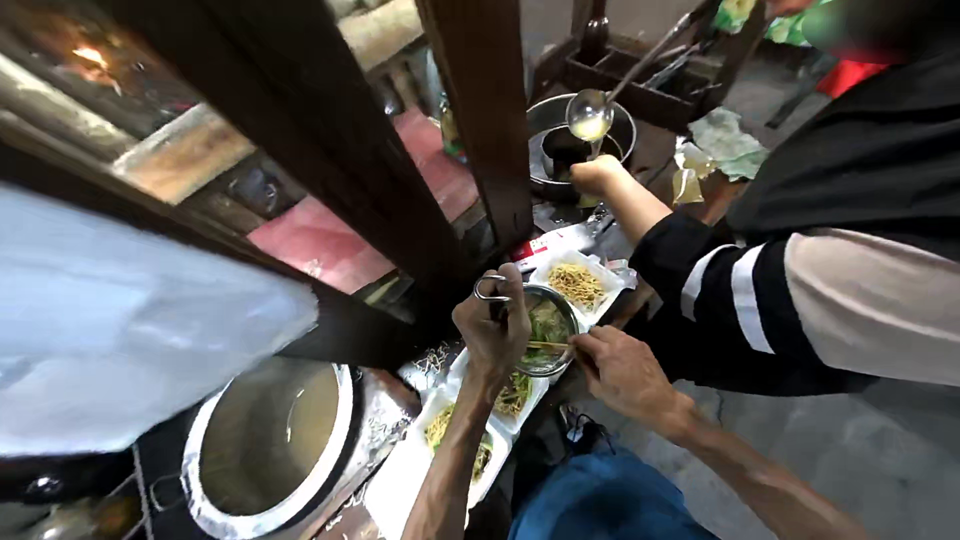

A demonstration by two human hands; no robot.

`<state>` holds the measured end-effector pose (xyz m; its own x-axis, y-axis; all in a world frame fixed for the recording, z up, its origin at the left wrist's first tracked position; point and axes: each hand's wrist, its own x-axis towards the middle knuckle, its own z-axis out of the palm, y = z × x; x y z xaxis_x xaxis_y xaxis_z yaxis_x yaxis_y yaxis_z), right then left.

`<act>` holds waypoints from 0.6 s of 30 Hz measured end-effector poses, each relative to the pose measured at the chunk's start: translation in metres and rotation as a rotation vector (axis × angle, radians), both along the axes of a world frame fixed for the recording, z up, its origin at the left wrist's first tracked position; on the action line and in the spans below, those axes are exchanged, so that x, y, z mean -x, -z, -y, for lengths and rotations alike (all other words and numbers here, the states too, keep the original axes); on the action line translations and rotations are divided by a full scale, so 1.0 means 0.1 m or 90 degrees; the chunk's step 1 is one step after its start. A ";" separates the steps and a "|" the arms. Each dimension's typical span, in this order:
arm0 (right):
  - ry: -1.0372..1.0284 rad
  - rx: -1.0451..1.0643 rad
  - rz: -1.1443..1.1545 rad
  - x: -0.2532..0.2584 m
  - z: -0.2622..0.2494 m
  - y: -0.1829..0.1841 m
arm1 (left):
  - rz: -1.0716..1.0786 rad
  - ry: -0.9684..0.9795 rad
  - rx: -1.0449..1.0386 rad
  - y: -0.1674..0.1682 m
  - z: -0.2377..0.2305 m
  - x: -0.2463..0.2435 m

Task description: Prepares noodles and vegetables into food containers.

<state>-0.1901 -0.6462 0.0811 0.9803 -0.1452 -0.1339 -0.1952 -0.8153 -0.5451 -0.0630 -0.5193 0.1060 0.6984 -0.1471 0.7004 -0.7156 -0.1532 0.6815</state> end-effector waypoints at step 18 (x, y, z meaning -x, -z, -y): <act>0.084 0.063 0.371 -0.14 0.36 0.63 | -0.034 0.122 -0.148 0.13 0.63 -0.63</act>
